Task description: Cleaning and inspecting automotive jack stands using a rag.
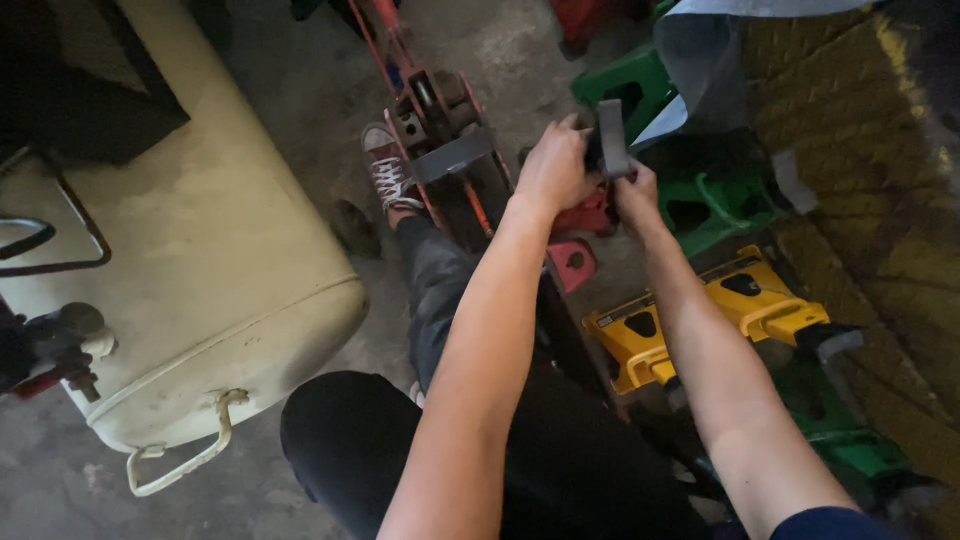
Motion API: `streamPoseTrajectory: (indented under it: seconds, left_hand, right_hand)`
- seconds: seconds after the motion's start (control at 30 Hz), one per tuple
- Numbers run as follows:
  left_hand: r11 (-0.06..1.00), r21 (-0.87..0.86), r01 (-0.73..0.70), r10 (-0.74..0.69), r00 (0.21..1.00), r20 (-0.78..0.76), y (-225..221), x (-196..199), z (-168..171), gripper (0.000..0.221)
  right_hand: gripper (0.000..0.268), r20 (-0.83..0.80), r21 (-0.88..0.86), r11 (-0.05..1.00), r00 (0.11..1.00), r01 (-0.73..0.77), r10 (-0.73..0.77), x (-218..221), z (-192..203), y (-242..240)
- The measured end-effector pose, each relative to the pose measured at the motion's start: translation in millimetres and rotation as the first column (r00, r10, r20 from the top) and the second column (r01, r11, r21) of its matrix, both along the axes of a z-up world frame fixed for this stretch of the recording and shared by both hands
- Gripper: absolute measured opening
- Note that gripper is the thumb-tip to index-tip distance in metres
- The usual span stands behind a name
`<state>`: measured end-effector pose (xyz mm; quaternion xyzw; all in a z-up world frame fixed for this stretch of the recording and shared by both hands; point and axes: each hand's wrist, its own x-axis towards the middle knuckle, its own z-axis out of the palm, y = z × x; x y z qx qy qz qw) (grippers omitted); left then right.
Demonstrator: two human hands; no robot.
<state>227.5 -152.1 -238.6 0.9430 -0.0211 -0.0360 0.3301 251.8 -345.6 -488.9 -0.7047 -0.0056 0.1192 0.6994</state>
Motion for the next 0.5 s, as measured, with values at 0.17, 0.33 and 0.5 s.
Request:
streamPoseTrajectory:
  seconds: [0.17,0.33,0.5]
  left_hand:
    - [0.996,-0.075,-0.056,0.060,0.997,0.048,-0.2,-1.8,-0.9,0.056]
    - [0.993,-0.099,-0.070,0.068,0.997,-0.021,0.7,-0.6,-3.5,0.052]
    - [0.995,-0.059,-0.085,0.088,0.995,0.054,-4.0,-0.2,-10.1,0.052]
  right_hand:
    - [0.027,-0.183,-0.063,0.996,0.981,0.060,-0.071,-1.2,10.5,7.1]
    - [0.022,-0.206,-0.064,0.996,0.976,0.064,-0.076,0.7,-17.2,3.1]
    - [0.023,-0.264,-0.169,0.982,0.956,0.088,-0.131,-5.2,9.0,9.5]
